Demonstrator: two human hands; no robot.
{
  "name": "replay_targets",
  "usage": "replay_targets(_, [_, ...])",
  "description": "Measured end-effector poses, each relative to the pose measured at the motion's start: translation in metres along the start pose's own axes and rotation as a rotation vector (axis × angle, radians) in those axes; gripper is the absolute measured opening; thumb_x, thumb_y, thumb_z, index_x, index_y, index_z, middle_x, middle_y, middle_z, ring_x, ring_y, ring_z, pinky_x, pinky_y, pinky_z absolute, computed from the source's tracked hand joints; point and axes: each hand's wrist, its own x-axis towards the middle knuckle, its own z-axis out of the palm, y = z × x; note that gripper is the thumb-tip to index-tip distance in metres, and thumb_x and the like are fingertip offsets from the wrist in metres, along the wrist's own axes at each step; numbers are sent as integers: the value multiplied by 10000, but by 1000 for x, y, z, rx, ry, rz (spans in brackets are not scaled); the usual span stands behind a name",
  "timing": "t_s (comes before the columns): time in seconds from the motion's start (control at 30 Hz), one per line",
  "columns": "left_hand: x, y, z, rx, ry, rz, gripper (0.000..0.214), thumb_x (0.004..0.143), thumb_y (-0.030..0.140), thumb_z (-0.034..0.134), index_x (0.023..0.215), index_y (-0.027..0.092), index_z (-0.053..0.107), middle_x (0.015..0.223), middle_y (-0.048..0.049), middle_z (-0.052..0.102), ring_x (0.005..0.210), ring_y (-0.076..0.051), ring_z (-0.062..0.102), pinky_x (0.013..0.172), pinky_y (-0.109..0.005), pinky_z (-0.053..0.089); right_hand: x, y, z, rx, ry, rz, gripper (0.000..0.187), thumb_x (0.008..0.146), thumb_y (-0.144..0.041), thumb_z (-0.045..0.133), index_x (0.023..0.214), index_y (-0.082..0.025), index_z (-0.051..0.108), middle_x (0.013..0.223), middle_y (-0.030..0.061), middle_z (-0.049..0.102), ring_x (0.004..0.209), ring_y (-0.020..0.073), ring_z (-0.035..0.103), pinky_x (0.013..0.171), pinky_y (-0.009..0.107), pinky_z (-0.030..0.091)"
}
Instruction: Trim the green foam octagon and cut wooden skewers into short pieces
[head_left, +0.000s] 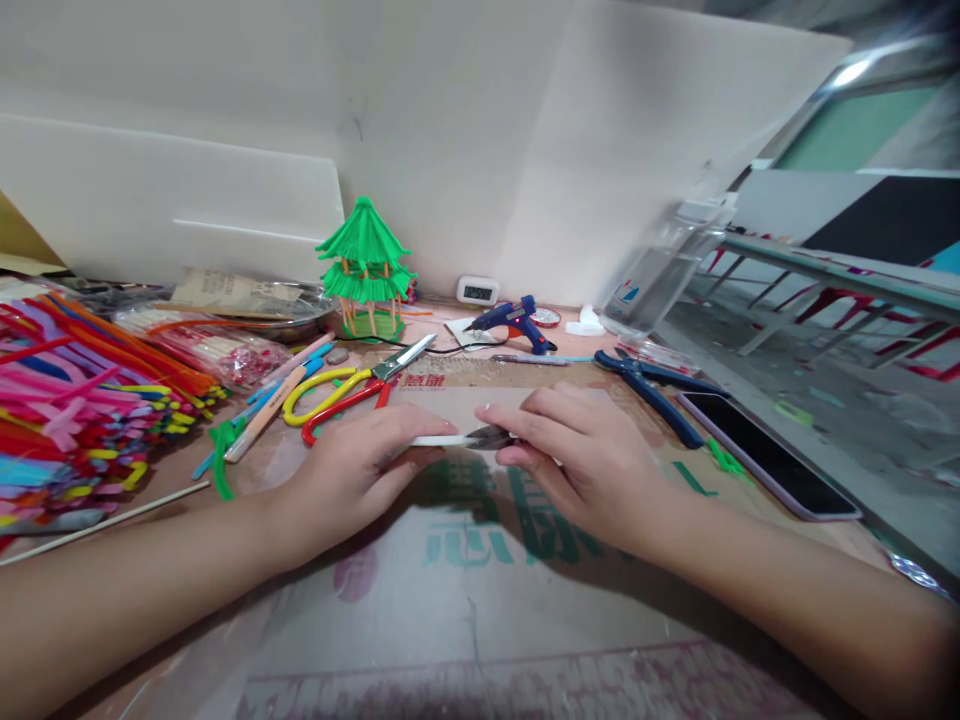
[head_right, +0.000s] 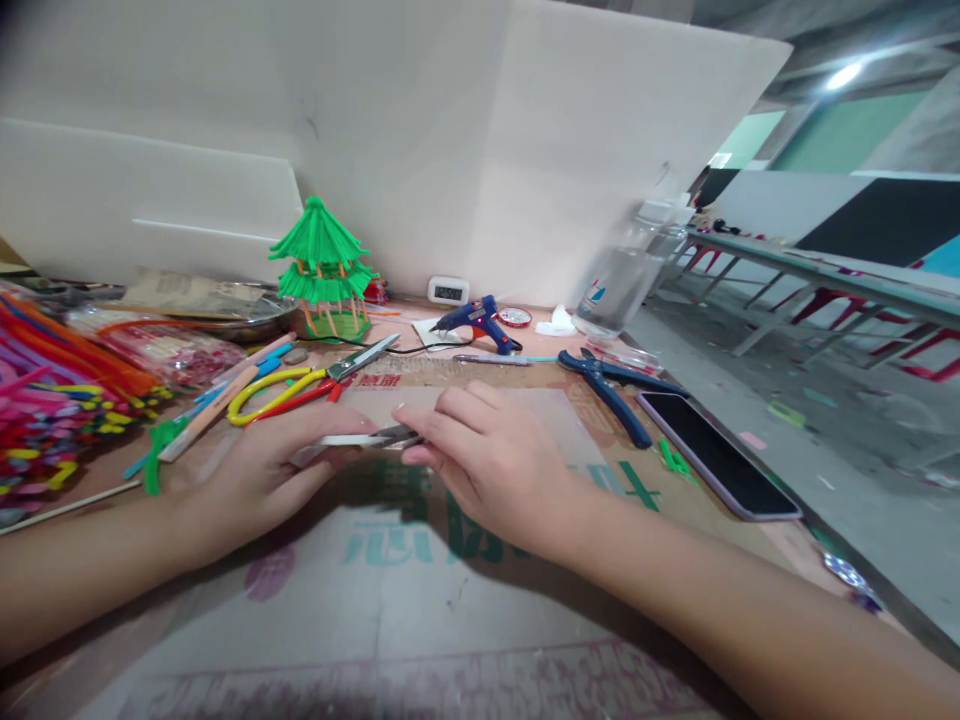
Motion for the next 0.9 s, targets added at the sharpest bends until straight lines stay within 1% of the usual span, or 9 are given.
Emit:
replay_targets(0.17, [-4, -3, 0, 58, -23, 39, 237, 907, 149, 517, 1121, 217, 593, 1072, -33, 680, 977, -159, 626, 862, -271, 492, 1, -3, 2, 10, 1, -8, 252, 949, -248, 490, 1090, -104, 641, 785, 65, 621, 702, 166, 497, 631, 291, 390])
replay_targets(0.3, [-4, -4, 1, 89, -11, 79, 237, 901, 153, 532, 1122, 215, 592, 1062, -39, 680, 964, -160, 630, 844, -272, 496, 0, -4, 4, 51, -4, -16, 255, 938, -231, 505, 1085, -82, 651, 753, 65, 595, 690, 170, 484, 623, 297, 380])
replay_targets(0.47, [-5, -4, 1, 126, -16, 136, 238, 901, 151, 541, 1126, 215, 583, 1064, -37, 678, 980, -153, 619, 862, -271, 486, -4, -3, 7, 91, -24, -8, 254, 926, -221, 530, 1113, -102, 653, 756, 56, 582, 670, 164, 464, 604, 300, 362])
replay_targets(0.6, [-6, -4, 0, 117, -22, 132, 249, 901, 147, 539, 1139, 208, 584, 1079, -38, 674, 994, -152, 614, 877, -269, 478, -4, -2, 8, 169, -6, 15, 247, 926, -227, 539, 1110, -113, 658, 750, 51, 589, 667, 156, 483, 596, 291, 363])
replay_targets(0.67, [-4, -2, 0, 60, -26, 82, 226, 911, 163, 522, 1118, 202, 601, 1066, -37, 680, 976, -154, 622, 866, -267, 484, -2, -1, 7, 251, -2, 66, 239, 931, -239, 535, 1104, -126, 657, 753, 45, 596, 677, 148, 503, 608, 278, 382])
replay_targets(0.73, [-1, -1, 0, -11, -7, -44, 188, 918, 211, 516, 1067, 195, 630, 1026, -34, 693, 928, -163, 635, 820, -264, 499, -1, 1, 8, 336, 31, 180, 238, 941, -253, 515, 1109, -143, 642, 807, 49, 617, 718, 146, 531, 647, 273, 410])
replay_targets(0.8, [3, 0, 1, -89, 38, -217, 199, 910, 295, 536, 1040, 190, 644, 975, -31, 703, 874, -179, 644, 749, -261, 513, -2, 3, 12, 437, 86, 355, 235, 949, -280, 484, 1094, -159, 624, 859, 48, 625, 737, 143, 543, 661, 271, 424])
replay_targets(0.87, [7, 0, 2, -182, 63, -371, 272, 887, 379, 564, 1063, 186, 638, 933, -29, 704, 830, -191, 648, 672, -254, 518, -5, 6, 19, 574, 105, 546, 247, 934, -339, 490, 1066, -166, 607, 807, 22, 595, 681, 132, 519, 610, 257, 413])
replay_targets(0.9, [8, -1, 2, -233, 61, -425, 311, 876, 410, 573, 1083, 184, 630, 915, -29, 701, 807, -192, 648, 636, -249, 516, -6, 7, 23, 649, 88, 629, 261, 917, -374, 510, 1047, -168, 601, 755, 2, 561, 639, 124, 491, 575, 247, 396])
